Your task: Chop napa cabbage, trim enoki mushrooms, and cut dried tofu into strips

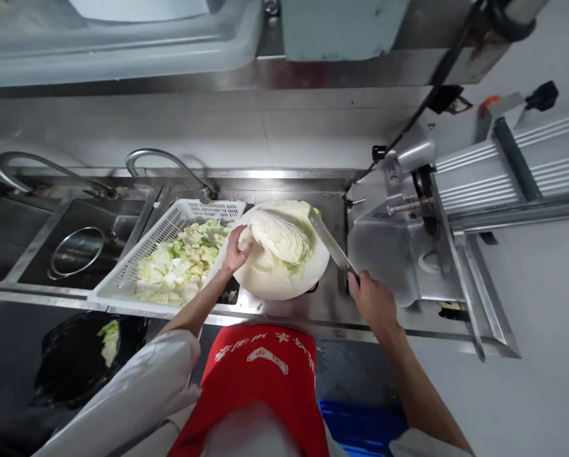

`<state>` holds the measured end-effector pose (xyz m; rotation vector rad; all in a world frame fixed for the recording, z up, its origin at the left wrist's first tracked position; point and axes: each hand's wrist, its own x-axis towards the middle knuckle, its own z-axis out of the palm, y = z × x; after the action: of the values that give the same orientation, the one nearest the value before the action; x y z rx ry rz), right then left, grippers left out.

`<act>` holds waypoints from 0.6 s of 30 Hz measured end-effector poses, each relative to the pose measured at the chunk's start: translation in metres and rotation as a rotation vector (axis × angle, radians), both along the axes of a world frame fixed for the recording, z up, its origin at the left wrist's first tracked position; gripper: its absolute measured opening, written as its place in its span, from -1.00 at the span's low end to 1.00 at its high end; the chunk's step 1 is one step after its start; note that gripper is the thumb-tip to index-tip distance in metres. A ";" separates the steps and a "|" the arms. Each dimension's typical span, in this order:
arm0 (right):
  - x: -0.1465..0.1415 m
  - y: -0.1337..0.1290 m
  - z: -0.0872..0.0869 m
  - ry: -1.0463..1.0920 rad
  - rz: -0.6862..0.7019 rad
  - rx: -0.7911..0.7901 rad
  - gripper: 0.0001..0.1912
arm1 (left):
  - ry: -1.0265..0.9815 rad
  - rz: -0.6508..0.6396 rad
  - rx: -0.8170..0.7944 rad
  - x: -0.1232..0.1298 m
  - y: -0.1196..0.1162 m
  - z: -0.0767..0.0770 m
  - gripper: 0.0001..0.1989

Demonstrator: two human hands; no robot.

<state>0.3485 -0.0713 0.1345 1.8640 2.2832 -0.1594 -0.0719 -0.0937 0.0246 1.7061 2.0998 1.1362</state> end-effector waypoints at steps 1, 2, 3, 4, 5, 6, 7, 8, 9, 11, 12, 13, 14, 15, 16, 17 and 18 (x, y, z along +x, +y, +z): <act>-0.017 0.012 0.014 0.001 0.081 0.013 -0.52 | -0.033 0.141 0.089 0.005 -0.007 -0.008 -0.52; -0.035 0.025 0.028 0.005 0.163 0.017 -0.52 | -0.051 0.261 0.170 0.010 -0.011 -0.014 -0.61; -0.054 0.037 0.040 0.007 0.242 0.016 -0.52 | -0.057 0.351 0.242 0.016 -0.012 -0.017 -0.69; -0.072 0.049 0.052 0.006 0.315 0.015 -0.52 | -0.053 0.408 0.308 0.021 -0.009 -0.019 -0.75; -0.090 0.059 0.062 0.000 0.374 0.010 -0.53 | -0.043 0.433 0.363 0.026 -0.005 -0.018 -0.79; -0.106 0.068 0.070 -0.015 0.414 0.003 -0.54 | -0.029 0.429 0.401 0.030 0.002 -0.016 -0.82; -0.120 0.075 0.076 -0.035 0.436 -0.008 -0.54 | -0.014 0.406 0.421 0.033 0.010 -0.014 -0.84; -0.132 0.080 0.080 -0.060 0.449 -0.025 -0.54 | -0.001 0.373 0.424 0.035 0.018 -0.012 -0.85; -0.141 0.084 0.083 -0.090 0.455 -0.042 -0.54 | 0.009 0.336 0.414 0.037 0.027 -0.010 -0.85; -0.151 0.088 0.085 -0.150 0.457 -0.076 -0.55 | 0.023 0.261 0.366 0.038 0.043 -0.009 -0.84; -0.153 0.089 0.085 -0.174 0.459 -0.092 -0.56 | 0.027 0.226 0.332 0.039 0.050 -0.010 -0.83; -0.155 0.090 0.085 -0.193 0.463 -0.106 -0.56 | 0.028 0.197 0.294 0.039 0.055 -0.011 -0.82; -0.156 0.090 0.085 -0.210 0.464 -0.119 -0.56 | 0.028 0.175 0.255 0.040 0.060 -0.014 -0.81; -0.157 0.090 0.085 -0.224 0.463 -0.130 -0.56 | 0.026 0.163 0.218 0.040 0.063 -0.016 -0.80; -0.158 0.091 0.086 -0.234 0.463 -0.138 -0.55 | 0.024 0.160 0.183 0.040 0.066 -0.018 -0.79; -0.160 0.092 0.086 -0.244 0.469 -0.152 -0.54 | 0.021 0.164 0.155 0.040 0.067 -0.021 -0.78; -0.163 0.094 0.086 -0.252 0.472 -0.169 -0.53 | 0.019 0.171 0.136 0.040 0.069 -0.023 -0.78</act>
<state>0.1853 0.0231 0.2208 1.1520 2.3675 -0.0423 -0.0318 -0.0249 0.0016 1.6248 2.2640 1.3445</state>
